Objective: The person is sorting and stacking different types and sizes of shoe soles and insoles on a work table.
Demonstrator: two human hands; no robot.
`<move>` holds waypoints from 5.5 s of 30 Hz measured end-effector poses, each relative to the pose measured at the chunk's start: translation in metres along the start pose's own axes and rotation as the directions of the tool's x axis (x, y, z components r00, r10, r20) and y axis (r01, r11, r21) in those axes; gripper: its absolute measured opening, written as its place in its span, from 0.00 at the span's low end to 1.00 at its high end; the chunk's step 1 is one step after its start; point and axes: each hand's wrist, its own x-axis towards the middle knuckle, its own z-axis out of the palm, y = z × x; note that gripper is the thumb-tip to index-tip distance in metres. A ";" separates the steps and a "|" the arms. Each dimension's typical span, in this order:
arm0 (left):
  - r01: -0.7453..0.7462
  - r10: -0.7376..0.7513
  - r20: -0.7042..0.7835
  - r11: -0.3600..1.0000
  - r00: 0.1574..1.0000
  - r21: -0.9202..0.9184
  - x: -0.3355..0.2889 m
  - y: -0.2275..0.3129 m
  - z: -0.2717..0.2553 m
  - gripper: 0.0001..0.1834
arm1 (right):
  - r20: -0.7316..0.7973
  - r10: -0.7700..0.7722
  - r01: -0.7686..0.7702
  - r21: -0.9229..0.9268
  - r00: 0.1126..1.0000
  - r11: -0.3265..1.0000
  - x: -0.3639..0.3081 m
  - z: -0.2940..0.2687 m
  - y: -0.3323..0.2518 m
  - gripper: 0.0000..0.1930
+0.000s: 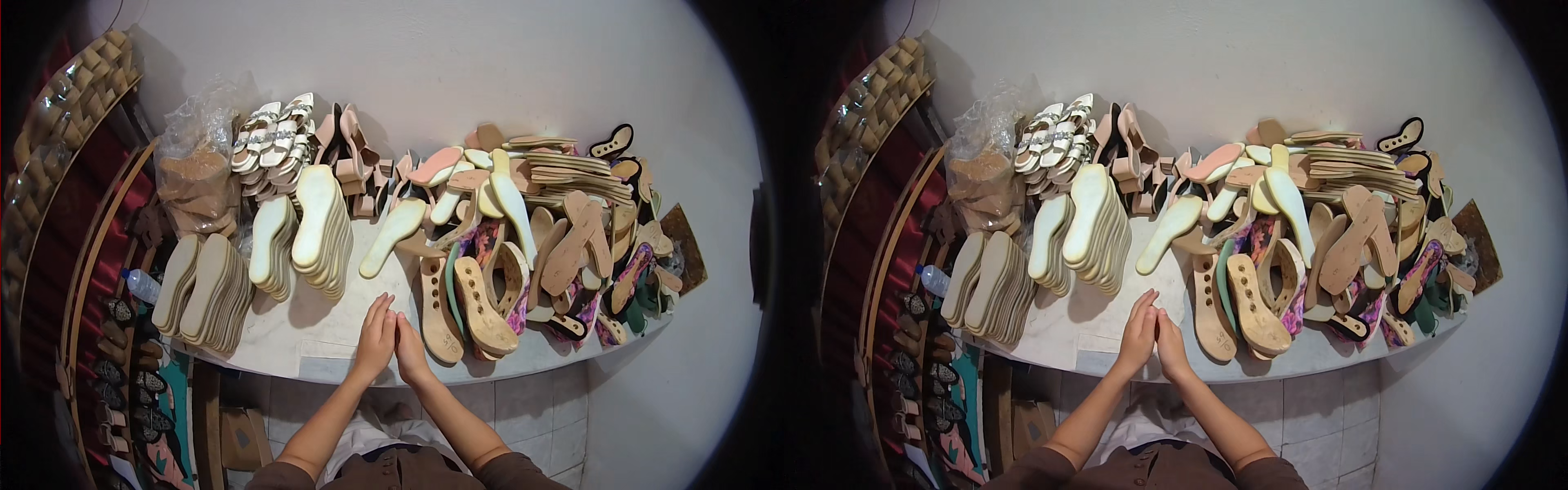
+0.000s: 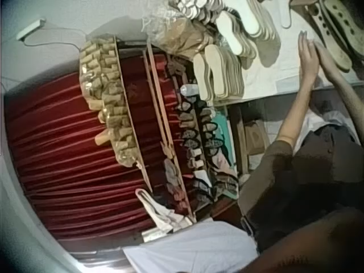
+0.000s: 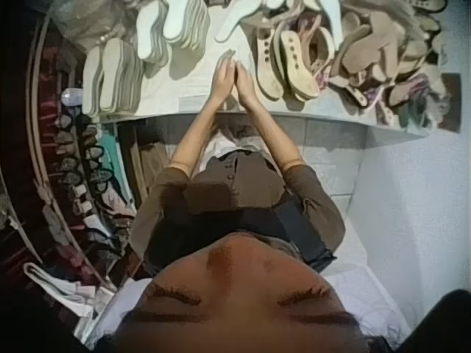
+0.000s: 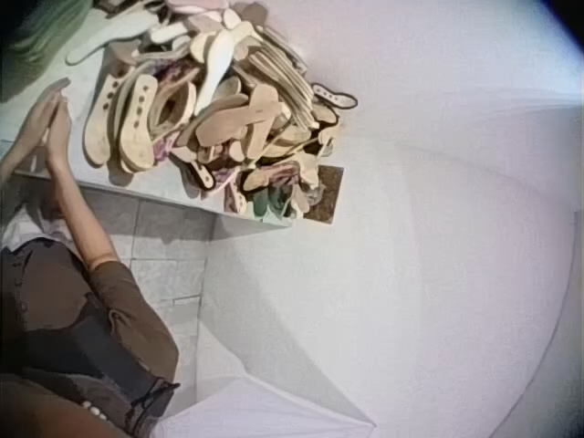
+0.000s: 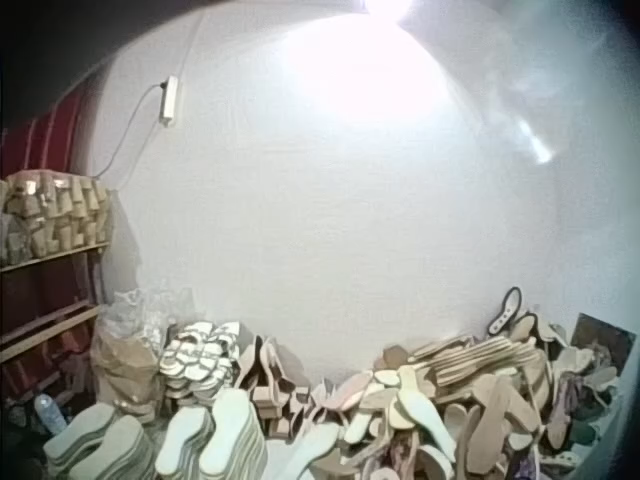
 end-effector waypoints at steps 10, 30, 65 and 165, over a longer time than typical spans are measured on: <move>0.318 -0.314 0.056 0.944 0.948 -0.083 0.052 -0.085 0.022 0.19 | 0.007 0.136 -0.136 0.004 0.991 0.991 0.067 -0.044 0.000 0.26; 0.145 -0.120 -0.082 0.826 0.989 0.544 0.174 -0.152 0.033 0.37 | -0.023 0.136 -0.137 -0.296 0.990 0.946 0.198 -0.060 0.047 0.16; 0.487 -0.274 0.403 0.543 0.873 -0.684 0.137 -0.009 0.081 0.19 | -0.206 -0.545 -0.195 -0.978 0.813 0.079 0.142 -0.207 -0.173 0.27; 0.395 -0.439 -0.016 0.824 0.899 -0.405 0.106 -0.098 -0.240 0.31 | 0.496 -0.601 0.596 -0.802 0.627 -0.041 0.132 0.219 0.085 0.24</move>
